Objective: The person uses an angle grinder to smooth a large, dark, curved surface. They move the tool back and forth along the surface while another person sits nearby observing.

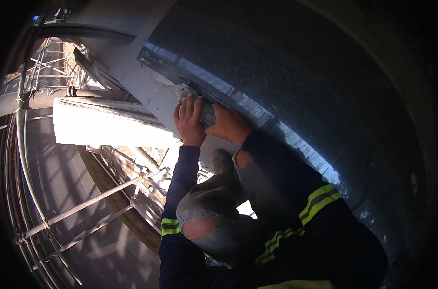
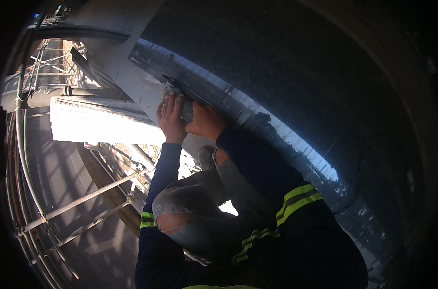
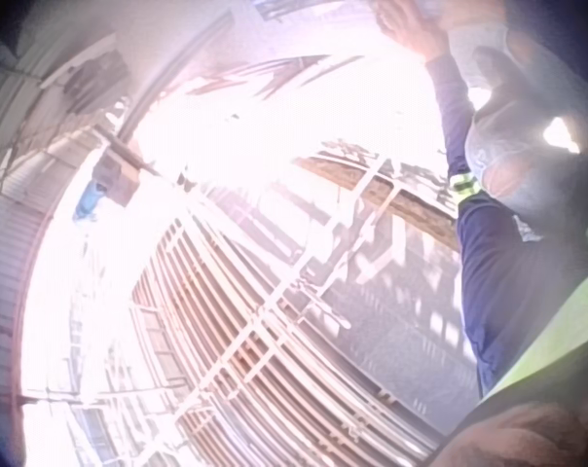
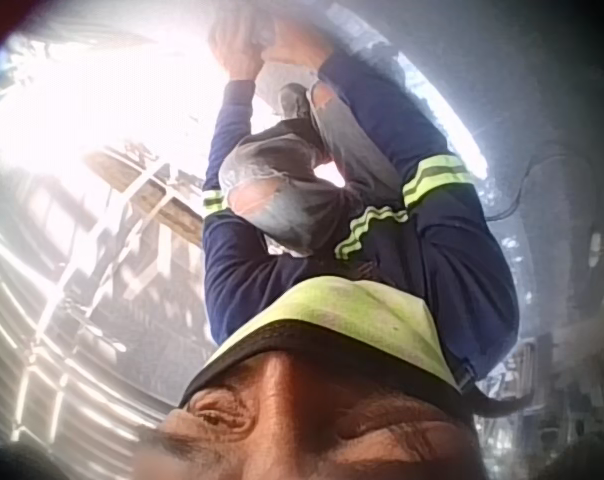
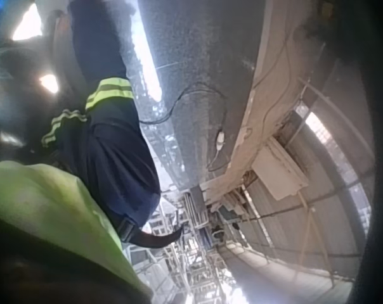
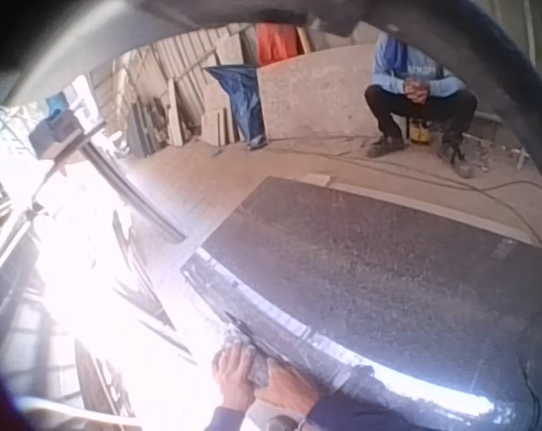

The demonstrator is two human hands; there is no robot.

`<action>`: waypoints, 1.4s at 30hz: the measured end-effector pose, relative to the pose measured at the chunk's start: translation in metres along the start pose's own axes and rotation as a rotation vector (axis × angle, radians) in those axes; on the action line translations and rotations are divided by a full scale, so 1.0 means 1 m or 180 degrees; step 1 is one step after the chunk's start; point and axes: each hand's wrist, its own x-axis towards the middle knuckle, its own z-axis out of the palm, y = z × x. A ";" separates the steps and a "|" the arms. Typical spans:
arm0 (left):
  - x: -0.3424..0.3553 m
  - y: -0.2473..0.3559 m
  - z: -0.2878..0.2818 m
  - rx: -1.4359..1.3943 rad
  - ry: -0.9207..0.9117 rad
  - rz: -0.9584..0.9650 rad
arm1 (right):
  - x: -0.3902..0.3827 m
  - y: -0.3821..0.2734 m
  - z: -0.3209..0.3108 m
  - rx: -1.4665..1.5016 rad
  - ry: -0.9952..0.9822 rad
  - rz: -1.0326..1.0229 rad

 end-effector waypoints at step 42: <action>0.006 -0.004 0.001 0.0076 -0.0109 -0.0133 | 0.005 -0.008 -0.006 -0.0069 -0.0092 0.0119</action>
